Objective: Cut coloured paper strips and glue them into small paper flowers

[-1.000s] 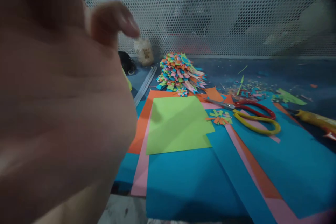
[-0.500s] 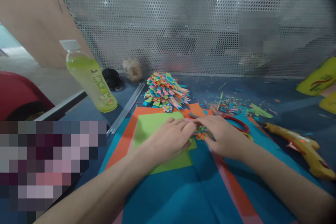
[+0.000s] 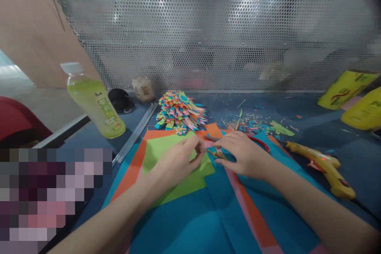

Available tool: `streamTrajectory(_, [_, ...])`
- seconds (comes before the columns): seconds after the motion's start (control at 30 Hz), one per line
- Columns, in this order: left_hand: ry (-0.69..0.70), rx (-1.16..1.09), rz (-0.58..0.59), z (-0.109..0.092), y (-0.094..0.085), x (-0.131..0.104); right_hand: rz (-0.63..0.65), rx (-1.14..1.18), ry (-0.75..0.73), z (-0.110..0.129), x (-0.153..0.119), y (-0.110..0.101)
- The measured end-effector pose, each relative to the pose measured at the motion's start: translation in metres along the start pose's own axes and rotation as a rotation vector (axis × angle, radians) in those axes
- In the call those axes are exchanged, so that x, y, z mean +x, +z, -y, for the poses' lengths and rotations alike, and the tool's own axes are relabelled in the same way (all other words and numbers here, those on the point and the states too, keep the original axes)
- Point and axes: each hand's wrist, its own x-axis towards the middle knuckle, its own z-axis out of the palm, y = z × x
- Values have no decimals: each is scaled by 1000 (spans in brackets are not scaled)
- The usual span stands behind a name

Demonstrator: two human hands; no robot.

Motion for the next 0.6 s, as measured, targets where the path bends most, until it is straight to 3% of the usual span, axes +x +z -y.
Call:
streamTrajectory(0.1, [-73, -303, -72, -5, -4, 0, -47, 51, 16, -3, 2, 4])
streamTrajectory(0.2, [-266, -568, -135, -10, -10, 2, -134, 120, 38, -3, 3, 5])
streamTrajectory(0.33, [-523, -728, 32, -14, -15, 1, -205, 99, -50, 4, 3, 3])
streamTrajectory(0.43, [-542, -877, 101, -14, -11, -1, -295, -58, -165, 10, 3, 1])
streamTrajectory(0.6, [-602, -1047, 46, -8, -9, -1, -290, -344, -211, 17, 4, -8])
